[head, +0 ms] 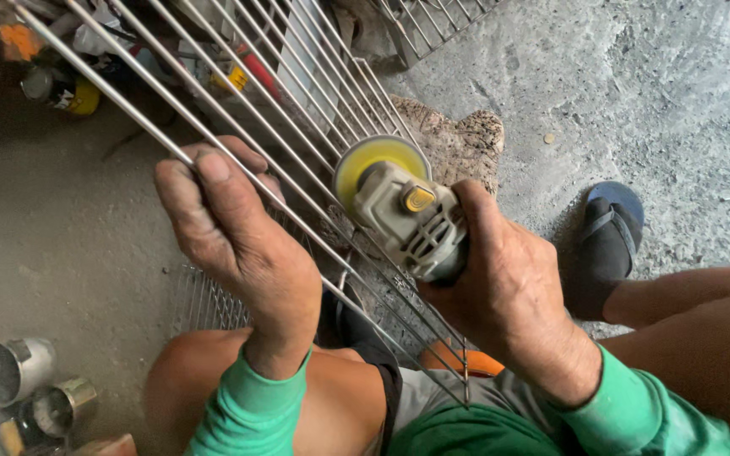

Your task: The person uses an angle grinder to smooth the surface of a metal wire rack. They hold the rack with one hand and operate the grinder with the other, moving along the bars to remove rough edges or welds.

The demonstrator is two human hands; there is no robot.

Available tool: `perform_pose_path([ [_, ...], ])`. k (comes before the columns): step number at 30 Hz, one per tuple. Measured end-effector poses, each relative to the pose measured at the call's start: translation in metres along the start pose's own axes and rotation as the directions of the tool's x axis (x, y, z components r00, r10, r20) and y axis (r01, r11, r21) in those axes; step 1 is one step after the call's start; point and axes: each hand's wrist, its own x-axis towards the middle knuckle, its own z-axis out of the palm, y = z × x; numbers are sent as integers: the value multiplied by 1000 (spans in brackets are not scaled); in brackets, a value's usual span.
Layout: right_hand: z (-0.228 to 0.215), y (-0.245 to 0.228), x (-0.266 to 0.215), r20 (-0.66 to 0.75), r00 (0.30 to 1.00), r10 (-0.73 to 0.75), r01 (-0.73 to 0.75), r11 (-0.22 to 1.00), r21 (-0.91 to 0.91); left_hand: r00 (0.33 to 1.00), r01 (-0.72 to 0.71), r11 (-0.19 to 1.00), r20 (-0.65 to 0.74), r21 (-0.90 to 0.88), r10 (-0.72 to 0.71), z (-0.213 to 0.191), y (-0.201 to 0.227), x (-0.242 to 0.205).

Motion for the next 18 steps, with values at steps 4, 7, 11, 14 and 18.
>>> perform_pose_path([
  [4,2,-4,0,-78,994,-81,76,995,-70,1000,-20,999,9,37,20,-1,2,-5],
  [7,6,-2,-3,-125,983,-132,119,987,-104,1000,-11,999,3,52,10,-3,-1,-5],
  [11,7,6,-7,53,994,97,-94,994,-51,999,-40,998,20,51,39,-8,-7,4],
  [14,5,13,-14,151,978,148,-143,989,-43,999,-37,999,29,16,36,-12,-11,5],
  [18,5,15,-19,105,990,99,-98,995,-14,1000,-3,1000,18,12,3,-16,-8,-4],
])
